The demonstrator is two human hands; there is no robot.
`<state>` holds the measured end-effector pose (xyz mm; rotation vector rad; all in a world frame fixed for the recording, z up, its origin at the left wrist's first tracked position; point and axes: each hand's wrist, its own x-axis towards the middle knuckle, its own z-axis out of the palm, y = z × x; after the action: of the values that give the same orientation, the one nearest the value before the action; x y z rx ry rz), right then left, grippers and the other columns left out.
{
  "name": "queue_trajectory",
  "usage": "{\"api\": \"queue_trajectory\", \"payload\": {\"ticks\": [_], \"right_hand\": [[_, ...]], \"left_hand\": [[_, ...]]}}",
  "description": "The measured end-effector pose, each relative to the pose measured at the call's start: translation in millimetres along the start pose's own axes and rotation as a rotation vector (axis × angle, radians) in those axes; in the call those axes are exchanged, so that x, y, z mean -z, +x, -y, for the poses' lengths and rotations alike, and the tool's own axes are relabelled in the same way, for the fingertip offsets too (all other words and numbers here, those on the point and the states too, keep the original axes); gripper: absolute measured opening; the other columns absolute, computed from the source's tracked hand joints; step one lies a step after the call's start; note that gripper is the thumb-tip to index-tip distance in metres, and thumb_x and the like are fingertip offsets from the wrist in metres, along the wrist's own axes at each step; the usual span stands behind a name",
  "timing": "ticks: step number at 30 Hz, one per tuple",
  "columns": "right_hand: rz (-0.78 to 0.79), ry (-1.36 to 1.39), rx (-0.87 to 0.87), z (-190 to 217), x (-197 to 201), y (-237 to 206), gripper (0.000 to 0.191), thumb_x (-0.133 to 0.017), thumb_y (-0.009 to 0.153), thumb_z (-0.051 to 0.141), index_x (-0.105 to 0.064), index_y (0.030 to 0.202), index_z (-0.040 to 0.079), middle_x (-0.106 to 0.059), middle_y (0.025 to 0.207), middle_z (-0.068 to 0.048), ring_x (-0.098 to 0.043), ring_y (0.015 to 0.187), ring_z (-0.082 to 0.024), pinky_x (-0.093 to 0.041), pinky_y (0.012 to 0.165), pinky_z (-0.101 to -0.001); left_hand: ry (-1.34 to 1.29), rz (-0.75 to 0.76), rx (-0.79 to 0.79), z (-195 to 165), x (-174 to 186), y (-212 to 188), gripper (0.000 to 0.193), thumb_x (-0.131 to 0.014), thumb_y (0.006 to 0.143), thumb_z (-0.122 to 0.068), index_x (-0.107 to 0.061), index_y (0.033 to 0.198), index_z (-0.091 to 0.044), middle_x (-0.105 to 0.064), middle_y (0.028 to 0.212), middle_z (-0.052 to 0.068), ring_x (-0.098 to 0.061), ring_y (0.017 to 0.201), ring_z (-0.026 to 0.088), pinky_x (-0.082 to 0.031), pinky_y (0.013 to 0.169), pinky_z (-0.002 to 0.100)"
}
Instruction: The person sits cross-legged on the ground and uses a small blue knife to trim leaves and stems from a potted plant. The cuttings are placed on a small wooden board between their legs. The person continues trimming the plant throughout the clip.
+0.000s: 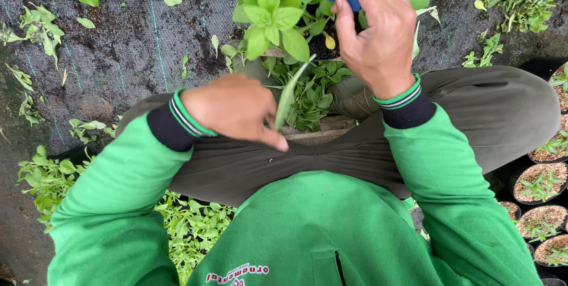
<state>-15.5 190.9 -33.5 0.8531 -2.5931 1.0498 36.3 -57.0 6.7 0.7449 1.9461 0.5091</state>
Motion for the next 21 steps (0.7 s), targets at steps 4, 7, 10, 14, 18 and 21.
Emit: {"api": "queue_trajectory", "payload": {"ticks": [4, 7, 10, 14, 18, 21], "right_hand": [[-0.003, 0.008, -0.012, 13, 14, -4, 0.019, -0.068, 0.099, -0.007, -0.068, 0.113, 0.005, -0.071, 0.095, -0.003, -0.059, 0.089, -0.023, -0.045, 0.085, -0.0353], [0.032, 0.033, -0.031, 23, 17, -8, 0.016, -0.070, 0.101, -0.006, -0.068, 0.112, 0.005, -0.072, 0.095, -0.003, -0.060, 0.088, -0.023, -0.044, 0.084, -0.0348], [0.054, 0.068, -0.029, 26, 17, -9, 0.017, -0.072, 0.101, -0.006, -0.069, 0.114, 0.006, -0.073, 0.097, -0.004, -0.060, 0.089, -0.022, -0.044, 0.084, -0.0336], [0.108, 0.086, 0.010, 24, 10, -7, 0.024, -0.078, 0.098, -0.003, -0.072, 0.118, 0.008, -0.069, 0.095, -0.005, -0.059, 0.087, -0.023, -0.042, 0.080, -0.0344], [0.189, 0.128, 0.107, 23, -2, -2, 0.027, -0.079, 0.095, -0.002, -0.071, 0.118, 0.008, -0.073, 0.100, -0.004, -0.060, 0.092, -0.024, -0.041, 0.082, -0.0368], [0.223, 0.111, 0.160, 24, -11, 0, 0.029, -0.080, 0.094, -0.003, -0.071, 0.119, 0.008, -0.072, 0.100, -0.003, -0.059, 0.092, -0.025, -0.040, 0.084, -0.0393]], "left_hand": [[0.048, -0.499, -0.333, -29, 14, -14, 0.037, -0.074, 0.090, -0.051, -0.074, 0.097, -0.015, -0.073, 0.094, 0.004, -0.070, 0.078, 0.027, -0.053, 0.060, 0.042], [0.410, -1.017, -0.265, -23, 29, -31, 0.036, -0.076, 0.086, -0.035, -0.070, 0.111, -0.011, -0.065, 0.118, 0.004, -0.067, 0.092, 0.027, -0.052, 0.070, 0.039], [0.596, -1.125, -0.083, -13, 30, -40, 0.036, -0.079, 0.080, -0.030, -0.068, 0.110, -0.012, -0.064, 0.110, 0.000, -0.068, 0.093, 0.022, -0.051, 0.074, 0.036], [0.521, -0.907, 0.075, 0, 18, -40, 0.027, -0.081, 0.085, -0.030, -0.068, 0.103, -0.014, -0.063, 0.092, -0.001, -0.066, 0.083, 0.018, -0.048, 0.067, 0.034], [0.539, -0.887, 0.129, 15, 8, -38, 0.026, -0.080, 0.082, -0.031, -0.064, 0.093, -0.014, -0.062, 0.083, -0.001, -0.066, 0.078, 0.018, -0.048, 0.063, 0.034], [0.537, -0.914, 0.123, 25, 7, -37, 0.017, -0.075, 0.087, -0.025, -0.063, 0.090, -0.014, -0.061, 0.079, -0.001, -0.066, 0.076, 0.018, -0.049, 0.064, 0.034]]}}
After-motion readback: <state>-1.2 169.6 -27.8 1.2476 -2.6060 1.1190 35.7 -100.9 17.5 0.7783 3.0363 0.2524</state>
